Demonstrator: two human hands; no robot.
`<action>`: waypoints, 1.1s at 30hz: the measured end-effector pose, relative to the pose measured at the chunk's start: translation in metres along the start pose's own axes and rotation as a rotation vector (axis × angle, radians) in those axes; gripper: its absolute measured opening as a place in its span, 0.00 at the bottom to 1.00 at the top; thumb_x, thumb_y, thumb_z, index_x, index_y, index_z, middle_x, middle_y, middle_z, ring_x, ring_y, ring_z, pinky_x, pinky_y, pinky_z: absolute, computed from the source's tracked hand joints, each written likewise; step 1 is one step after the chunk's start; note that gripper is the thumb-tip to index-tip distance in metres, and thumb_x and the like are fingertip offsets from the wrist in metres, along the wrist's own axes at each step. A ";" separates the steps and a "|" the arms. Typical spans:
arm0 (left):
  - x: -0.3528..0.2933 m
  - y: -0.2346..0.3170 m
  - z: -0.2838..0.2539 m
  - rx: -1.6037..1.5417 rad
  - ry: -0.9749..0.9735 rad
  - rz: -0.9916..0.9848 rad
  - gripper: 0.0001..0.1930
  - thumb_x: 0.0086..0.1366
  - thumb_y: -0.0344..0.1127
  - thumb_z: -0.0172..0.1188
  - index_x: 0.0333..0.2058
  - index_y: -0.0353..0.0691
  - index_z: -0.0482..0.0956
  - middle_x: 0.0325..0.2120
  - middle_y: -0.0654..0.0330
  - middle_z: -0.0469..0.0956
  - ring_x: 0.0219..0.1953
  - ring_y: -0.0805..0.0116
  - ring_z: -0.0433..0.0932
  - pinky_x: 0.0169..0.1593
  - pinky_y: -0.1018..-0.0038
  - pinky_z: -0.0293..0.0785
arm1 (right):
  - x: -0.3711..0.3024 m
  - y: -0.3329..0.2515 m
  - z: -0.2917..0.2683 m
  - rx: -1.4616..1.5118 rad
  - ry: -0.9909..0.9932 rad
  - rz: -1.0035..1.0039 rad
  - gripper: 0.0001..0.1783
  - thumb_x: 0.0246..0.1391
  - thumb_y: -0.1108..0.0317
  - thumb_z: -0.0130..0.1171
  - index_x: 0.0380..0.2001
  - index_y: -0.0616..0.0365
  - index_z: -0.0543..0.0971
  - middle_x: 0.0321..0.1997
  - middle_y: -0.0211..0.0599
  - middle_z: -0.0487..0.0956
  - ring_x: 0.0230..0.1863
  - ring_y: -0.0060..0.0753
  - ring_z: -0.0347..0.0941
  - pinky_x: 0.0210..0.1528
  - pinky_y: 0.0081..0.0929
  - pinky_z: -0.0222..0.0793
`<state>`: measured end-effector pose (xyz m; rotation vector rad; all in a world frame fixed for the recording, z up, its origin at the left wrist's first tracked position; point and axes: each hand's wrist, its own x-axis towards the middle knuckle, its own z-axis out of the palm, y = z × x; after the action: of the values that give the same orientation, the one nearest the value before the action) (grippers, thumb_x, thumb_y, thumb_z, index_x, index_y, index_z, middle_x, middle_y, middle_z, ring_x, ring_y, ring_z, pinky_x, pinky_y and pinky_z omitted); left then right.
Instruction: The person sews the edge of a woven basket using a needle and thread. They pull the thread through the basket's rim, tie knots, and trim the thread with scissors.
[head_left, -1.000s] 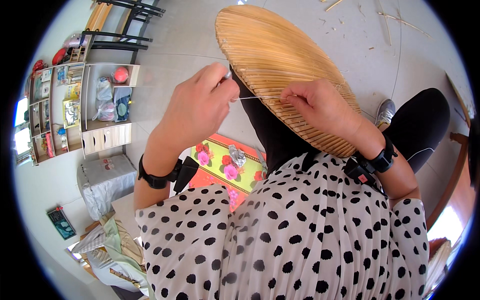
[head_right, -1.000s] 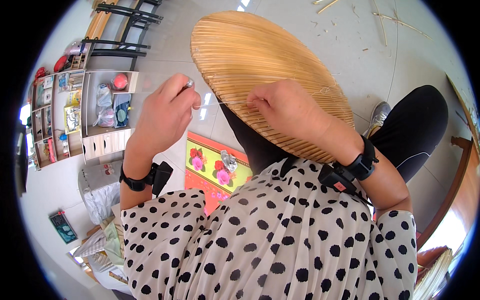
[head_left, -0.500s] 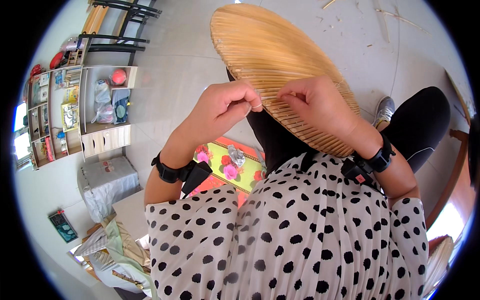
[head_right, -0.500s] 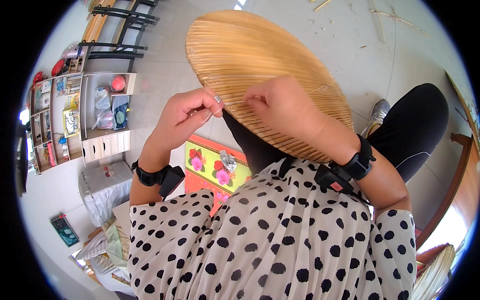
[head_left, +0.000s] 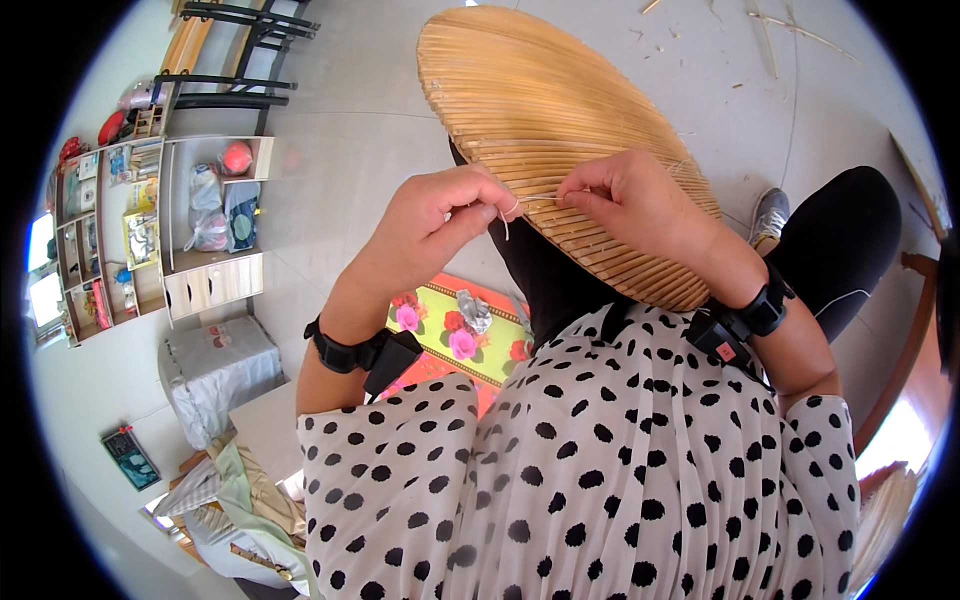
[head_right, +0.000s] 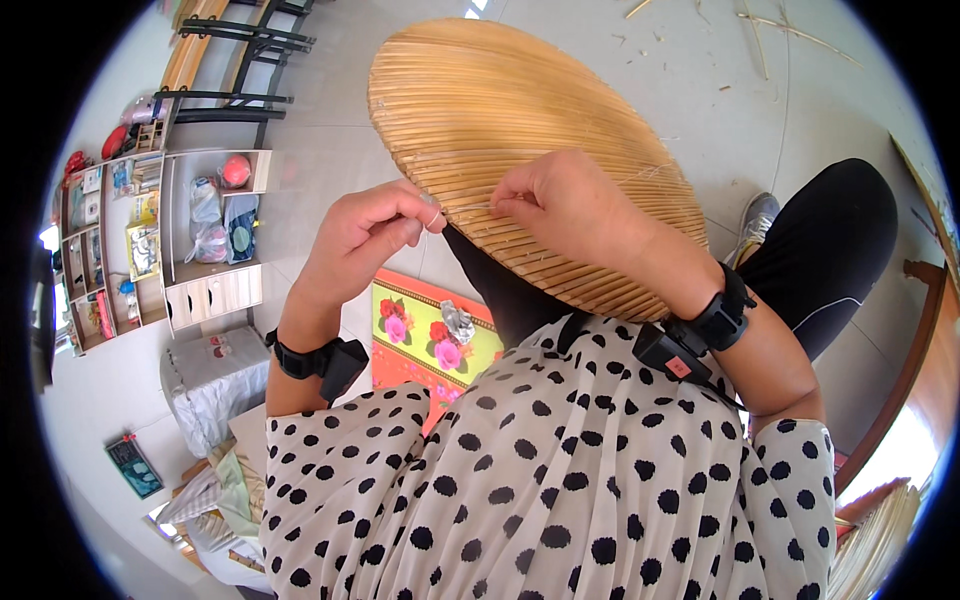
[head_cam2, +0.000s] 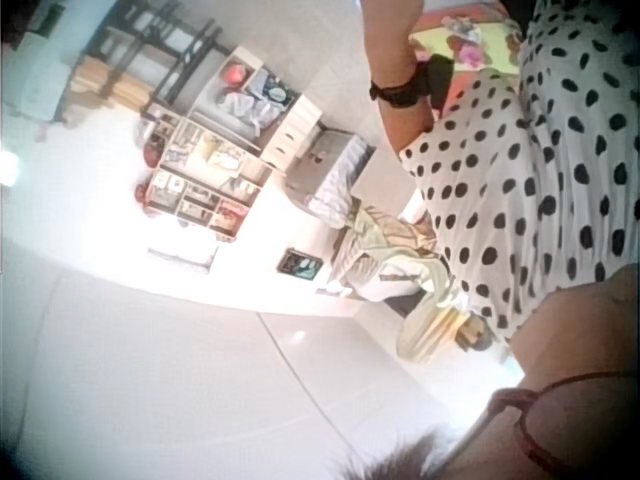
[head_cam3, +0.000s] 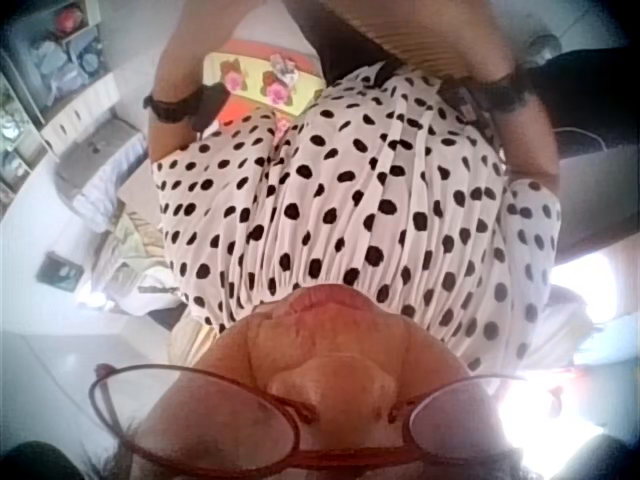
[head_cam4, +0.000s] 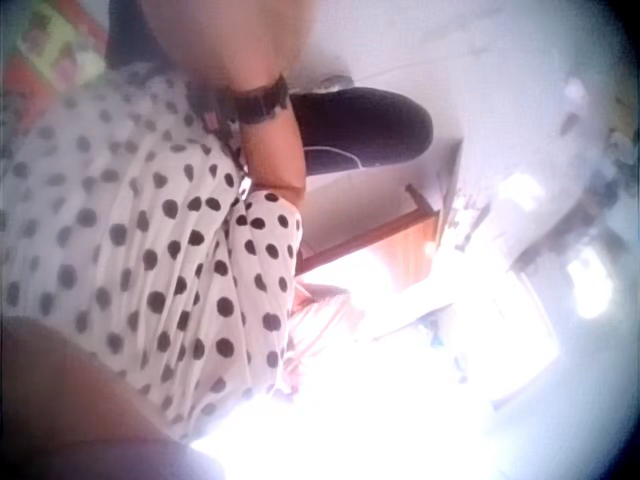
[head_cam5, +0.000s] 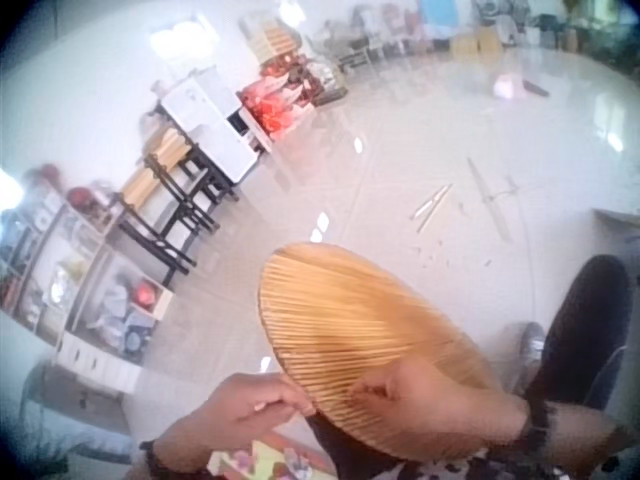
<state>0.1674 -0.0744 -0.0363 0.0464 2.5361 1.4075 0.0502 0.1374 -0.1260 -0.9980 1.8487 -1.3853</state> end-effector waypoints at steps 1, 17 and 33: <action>0.003 0.001 -0.001 -0.016 -0.009 0.002 0.08 0.64 0.22 0.53 0.40 0.33 0.80 0.34 0.60 0.80 0.32 0.74 0.75 0.38 0.79 0.71 | -0.001 -0.002 -0.001 -0.006 -0.001 0.000 0.07 0.55 0.69 0.61 0.34 0.59 0.84 0.24 0.42 0.81 0.23 0.33 0.74 0.30 0.29 0.70; 0.045 0.038 0.001 0.399 -0.003 -0.095 0.12 0.61 0.26 0.57 0.44 0.33 0.76 0.24 0.58 0.77 0.25 0.70 0.73 0.31 0.74 0.68 | -0.003 -0.029 -0.005 -0.353 0.275 -0.303 0.03 0.53 0.71 0.59 0.31 0.57 0.80 0.24 0.43 0.78 0.26 0.49 0.75 0.29 0.40 0.70; 0.059 0.031 0.001 0.598 -0.132 -0.005 0.04 0.61 0.29 0.59 0.31 0.34 0.77 0.23 0.52 0.77 0.25 0.59 0.76 0.32 0.69 0.71 | 0.011 -0.015 -0.007 -0.201 0.180 -0.155 0.07 0.54 0.68 0.57 0.32 0.58 0.83 0.21 0.48 0.77 0.22 0.49 0.74 0.28 0.40 0.69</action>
<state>0.1073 -0.0484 -0.0221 0.2275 2.7361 0.5759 0.0417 0.1287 -0.1100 -1.1710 2.1150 -1.4405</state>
